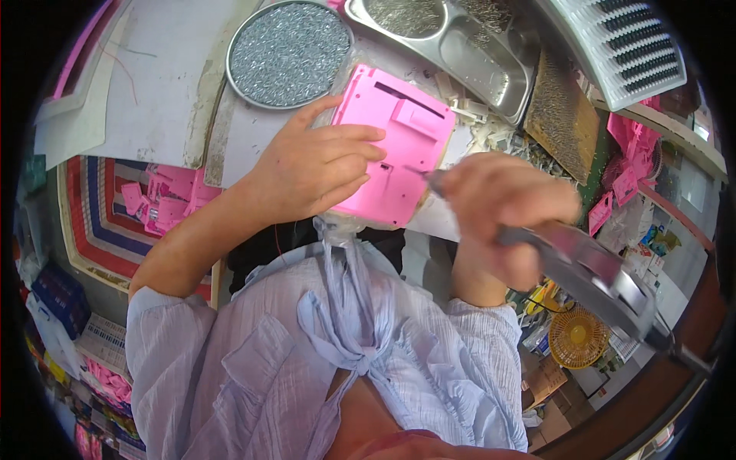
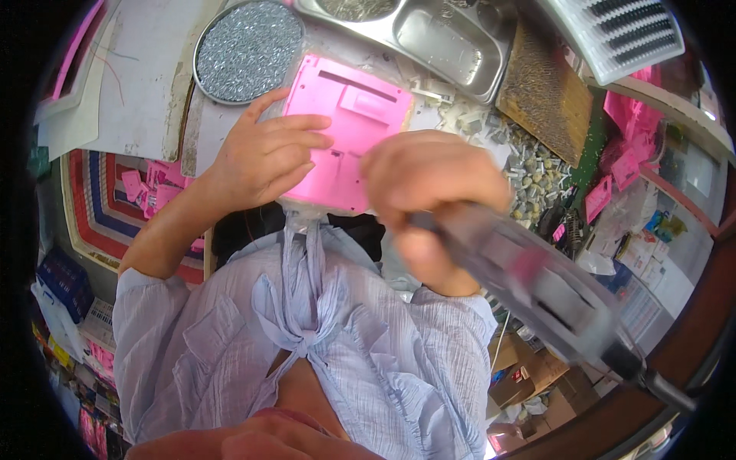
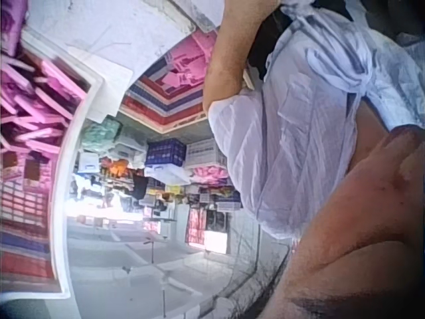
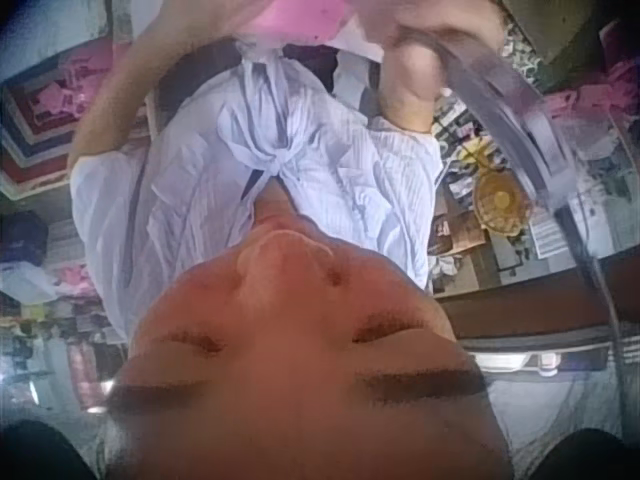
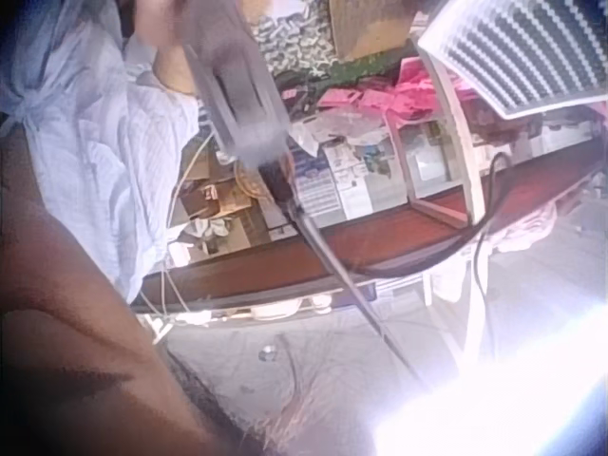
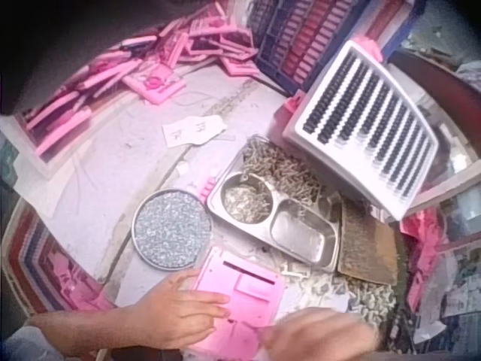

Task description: Assembling internal electronic components into pink plastic toy housings using an electric screwdriver and a soldering iron.

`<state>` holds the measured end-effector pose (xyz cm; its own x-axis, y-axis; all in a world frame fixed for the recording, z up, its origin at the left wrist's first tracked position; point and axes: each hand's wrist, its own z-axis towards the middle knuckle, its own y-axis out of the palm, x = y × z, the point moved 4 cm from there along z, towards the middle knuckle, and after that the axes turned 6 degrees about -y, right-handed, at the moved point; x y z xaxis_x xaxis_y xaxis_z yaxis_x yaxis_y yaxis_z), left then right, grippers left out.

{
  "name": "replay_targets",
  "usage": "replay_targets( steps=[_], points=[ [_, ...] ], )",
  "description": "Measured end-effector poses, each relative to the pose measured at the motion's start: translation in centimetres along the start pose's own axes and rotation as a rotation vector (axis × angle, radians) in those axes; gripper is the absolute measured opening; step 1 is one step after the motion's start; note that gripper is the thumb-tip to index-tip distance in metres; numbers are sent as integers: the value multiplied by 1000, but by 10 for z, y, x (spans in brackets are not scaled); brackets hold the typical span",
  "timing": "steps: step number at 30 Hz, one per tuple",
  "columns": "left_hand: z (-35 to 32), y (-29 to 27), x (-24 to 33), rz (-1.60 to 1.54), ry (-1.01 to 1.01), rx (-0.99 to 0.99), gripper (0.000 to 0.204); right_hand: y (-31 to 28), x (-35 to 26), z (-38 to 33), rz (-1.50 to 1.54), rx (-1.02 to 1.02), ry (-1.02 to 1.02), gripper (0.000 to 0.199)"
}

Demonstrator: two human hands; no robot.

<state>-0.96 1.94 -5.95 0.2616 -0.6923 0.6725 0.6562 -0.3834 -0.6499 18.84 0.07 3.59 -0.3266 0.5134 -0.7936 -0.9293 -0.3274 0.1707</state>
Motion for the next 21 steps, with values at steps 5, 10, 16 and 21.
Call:
replay_targets(
  steps=[5,10,16,21],
  points=[
    [2,0,-3,-32,-10,0,7,-46,7,12,-159,170,-11,26],
    [6,-3,0,-54,-69,-40,9,-55,35,12,-4,241,-15,31],
    [6,-2,-2,-90,-81,-42,11,-58,54,10,-260,132,127,26],
    [10,-2,-2,-109,-78,-30,11,-65,60,14,-225,52,185,27]
  ],
)
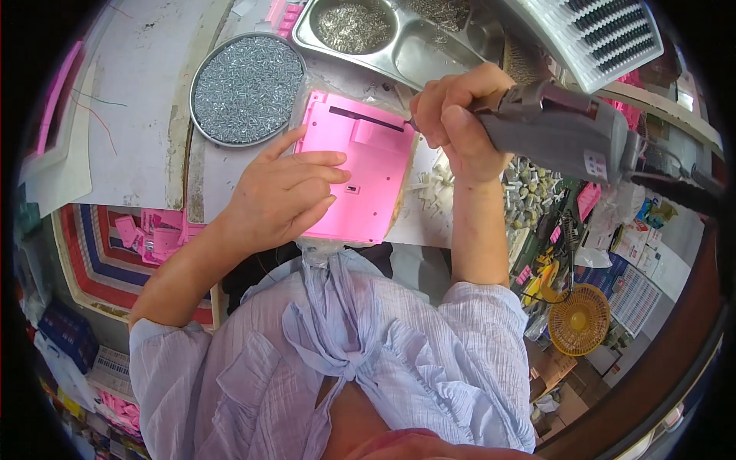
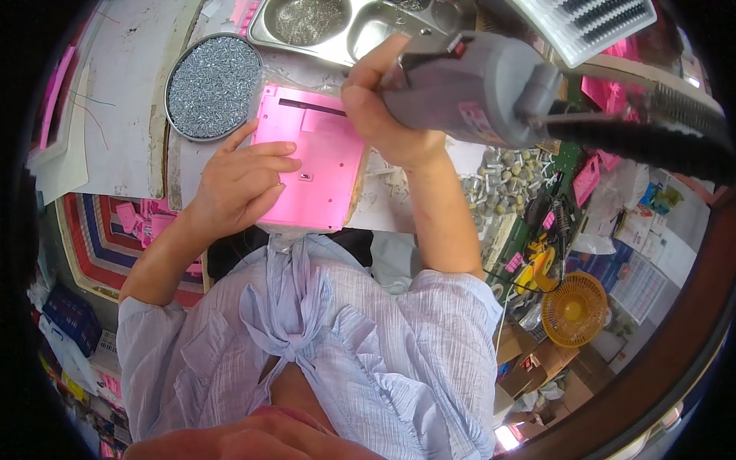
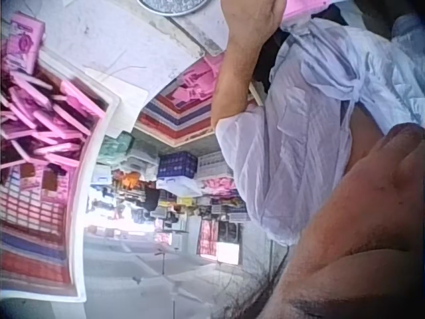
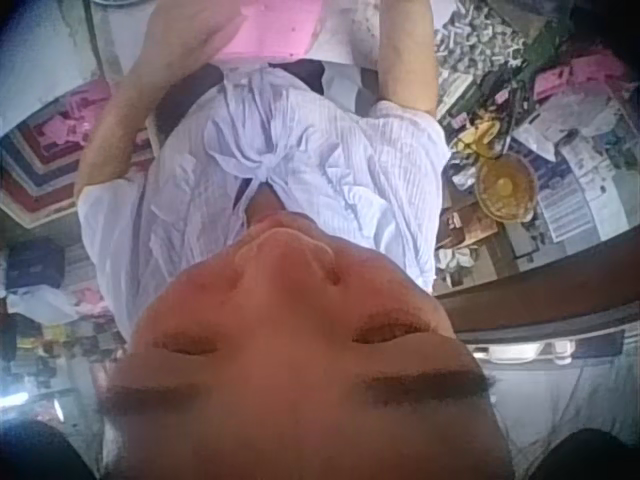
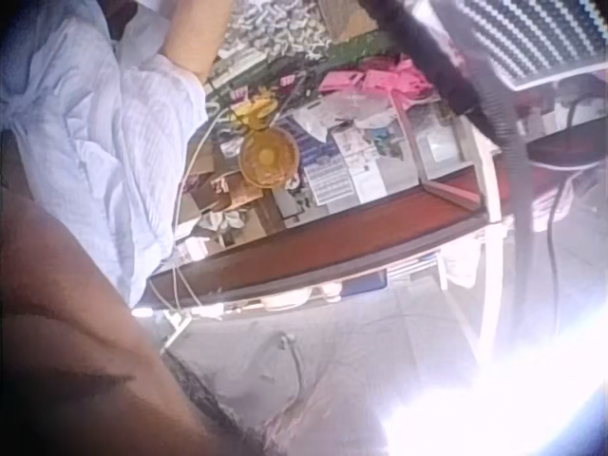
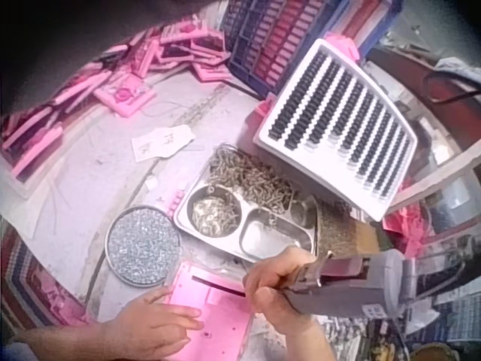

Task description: Assembling internal electronic components into pink plastic toy housings using an electric screwdriver and a soldering iron.

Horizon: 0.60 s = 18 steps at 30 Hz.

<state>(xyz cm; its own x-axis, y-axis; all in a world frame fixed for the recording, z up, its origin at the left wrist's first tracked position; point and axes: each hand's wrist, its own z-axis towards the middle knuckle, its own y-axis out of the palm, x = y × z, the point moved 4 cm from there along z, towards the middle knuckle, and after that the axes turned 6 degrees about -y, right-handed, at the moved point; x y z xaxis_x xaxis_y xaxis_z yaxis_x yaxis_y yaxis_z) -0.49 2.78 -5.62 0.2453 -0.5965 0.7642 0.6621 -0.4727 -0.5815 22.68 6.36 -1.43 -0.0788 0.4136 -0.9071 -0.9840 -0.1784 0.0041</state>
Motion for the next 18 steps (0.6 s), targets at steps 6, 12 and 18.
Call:
replay_targets(
  steps=[6,12,18],
  points=[
    [-4,-2,-4,-136,-91,28,7,14,-45,14,149,-5,-141,27],
    [-10,-4,4,-112,-28,186,14,60,-79,-1,422,-133,-148,33],
    [-14,-11,4,-58,3,222,18,81,-78,4,432,-139,-162,33]
  ],
)
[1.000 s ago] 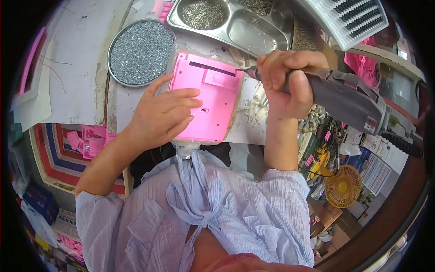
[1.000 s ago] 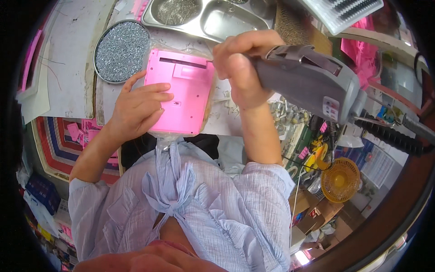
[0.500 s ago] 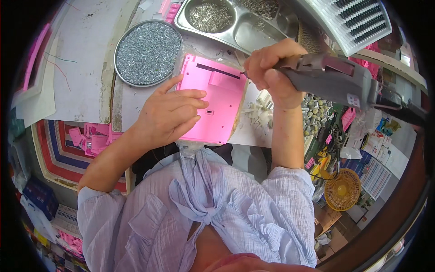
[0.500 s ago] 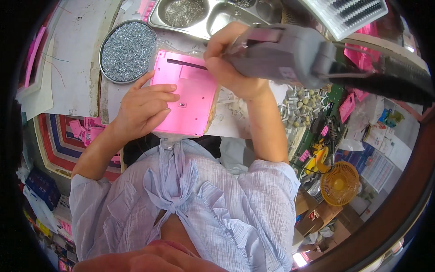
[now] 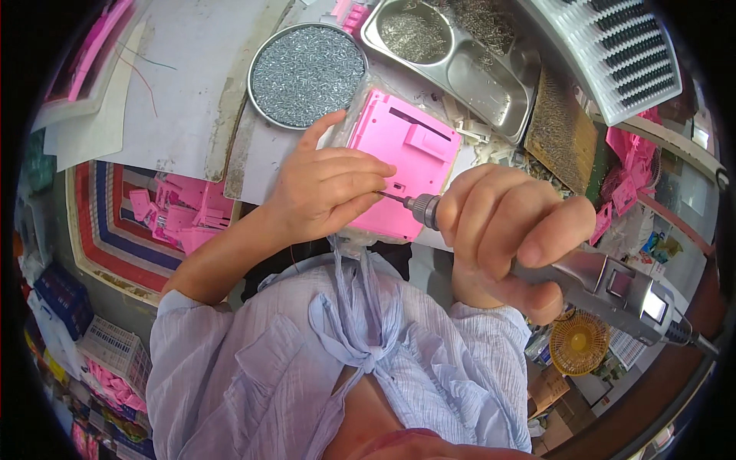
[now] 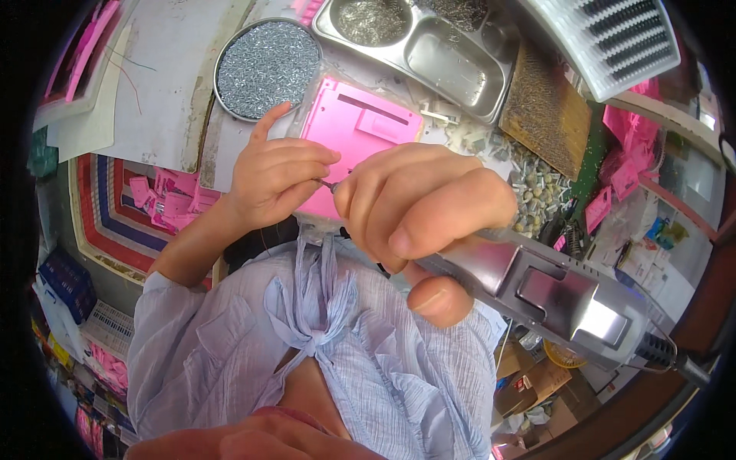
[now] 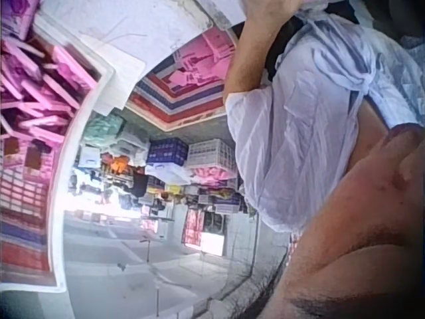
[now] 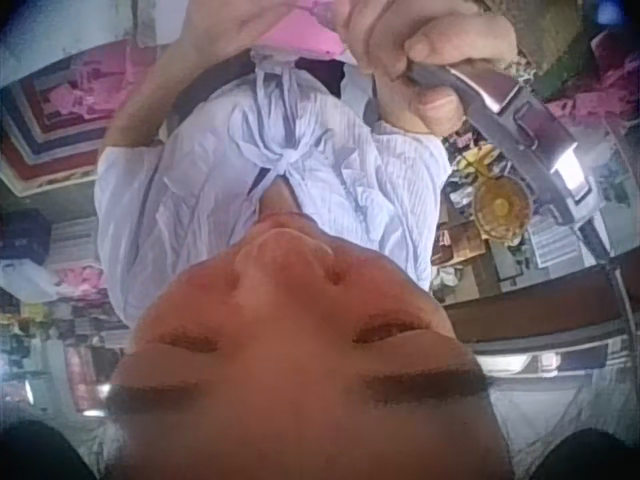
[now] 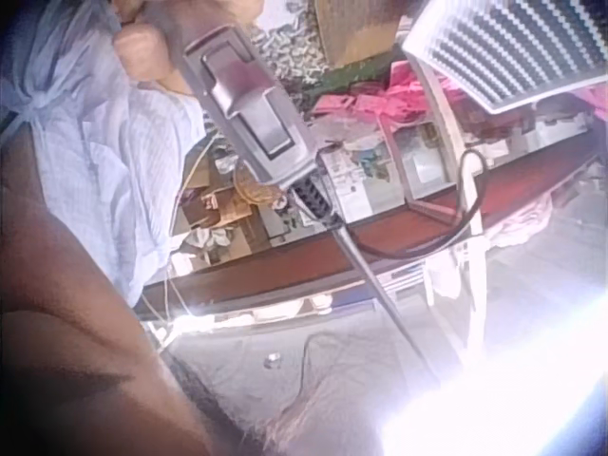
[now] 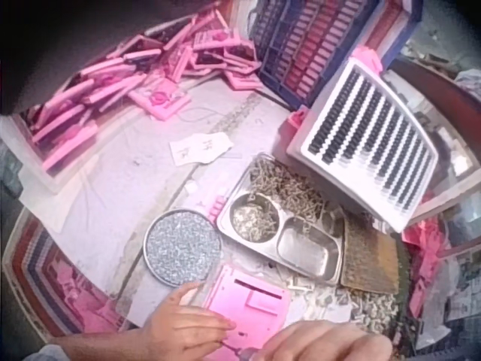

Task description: Assembling internal electronic components into pink plastic toy housings using an electric screwdriver and a soldering iron.

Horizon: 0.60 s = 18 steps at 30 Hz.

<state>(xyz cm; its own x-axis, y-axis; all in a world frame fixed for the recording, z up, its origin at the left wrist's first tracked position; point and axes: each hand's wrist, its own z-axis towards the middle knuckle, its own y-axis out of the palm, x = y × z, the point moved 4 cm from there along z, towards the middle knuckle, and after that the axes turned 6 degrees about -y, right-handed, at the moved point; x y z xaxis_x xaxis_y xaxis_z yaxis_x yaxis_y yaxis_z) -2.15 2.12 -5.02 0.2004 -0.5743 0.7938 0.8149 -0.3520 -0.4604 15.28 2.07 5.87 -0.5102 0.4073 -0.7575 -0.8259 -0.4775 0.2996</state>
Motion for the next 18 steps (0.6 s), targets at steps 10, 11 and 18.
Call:
replay_targets(
  steps=[10,11,18],
  points=[
    [-10,-5,-7,-147,27,129,20,11,8,2,-8,43,33,31],
    [-11,-7,-7,-124,26,133,20,11,10,3,17,48,35,31],
    [-9,-19,-18,100,-43,73,23,-2,3,12,-58,72,-6,28]
  ],
)
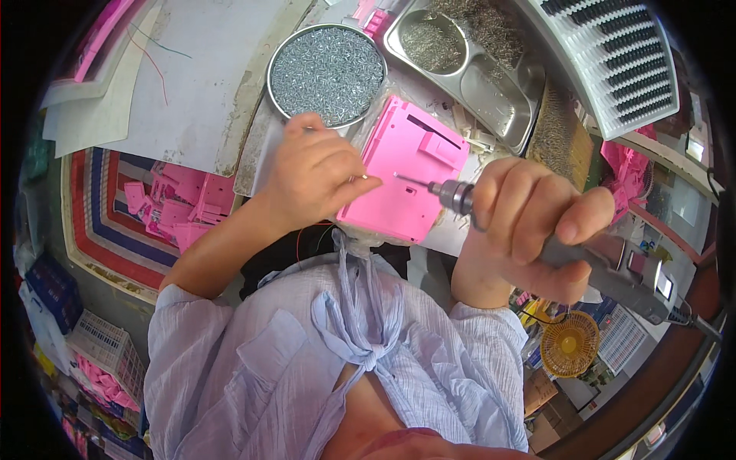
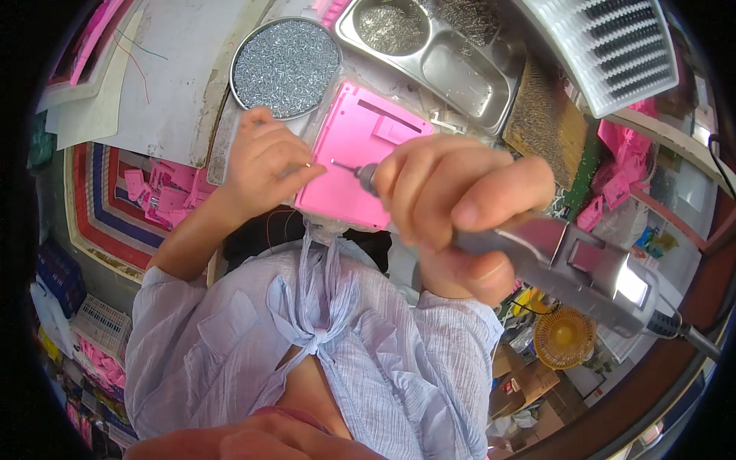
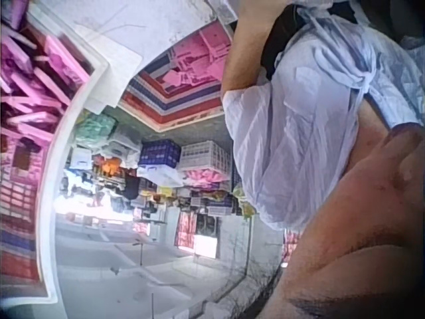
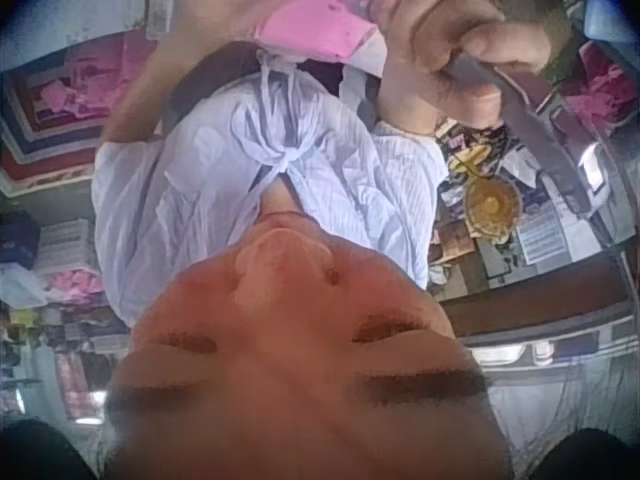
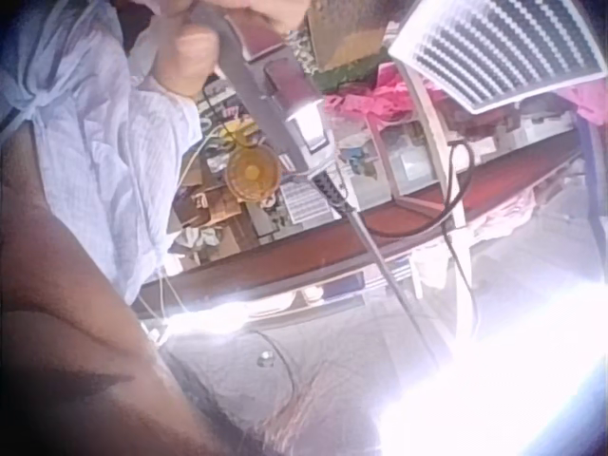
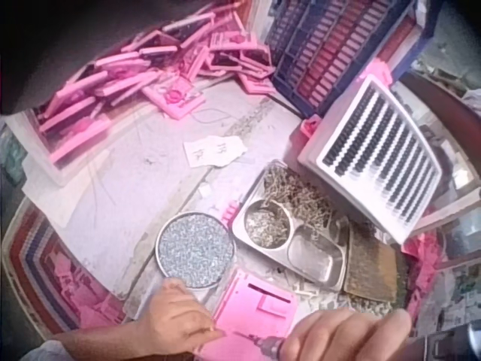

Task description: Assembling internal electronic components into pink plastic toy housings using an electric screwdriver and a soldering iron.

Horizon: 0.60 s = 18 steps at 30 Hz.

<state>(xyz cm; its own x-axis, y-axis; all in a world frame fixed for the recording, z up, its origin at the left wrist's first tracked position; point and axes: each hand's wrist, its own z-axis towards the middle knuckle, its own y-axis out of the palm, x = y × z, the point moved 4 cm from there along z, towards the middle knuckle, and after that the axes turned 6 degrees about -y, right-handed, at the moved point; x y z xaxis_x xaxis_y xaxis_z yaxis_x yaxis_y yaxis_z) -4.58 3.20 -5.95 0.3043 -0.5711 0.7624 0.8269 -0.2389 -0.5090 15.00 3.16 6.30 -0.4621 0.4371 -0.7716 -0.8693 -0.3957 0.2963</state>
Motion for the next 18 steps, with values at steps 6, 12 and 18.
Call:
replay_targets(
  steps=[6,12,18],
  points=[
    [8,4,13,85,53,-36,18,-33,50,17,-101,109,-70,33],
    [0,19,7,161,94,-48,14,-37,78,20,-34,98,-82,28],
    [-2,20,6,135,42,-56,13,-41,77,19,-87,47,-3,23]
  ],
)
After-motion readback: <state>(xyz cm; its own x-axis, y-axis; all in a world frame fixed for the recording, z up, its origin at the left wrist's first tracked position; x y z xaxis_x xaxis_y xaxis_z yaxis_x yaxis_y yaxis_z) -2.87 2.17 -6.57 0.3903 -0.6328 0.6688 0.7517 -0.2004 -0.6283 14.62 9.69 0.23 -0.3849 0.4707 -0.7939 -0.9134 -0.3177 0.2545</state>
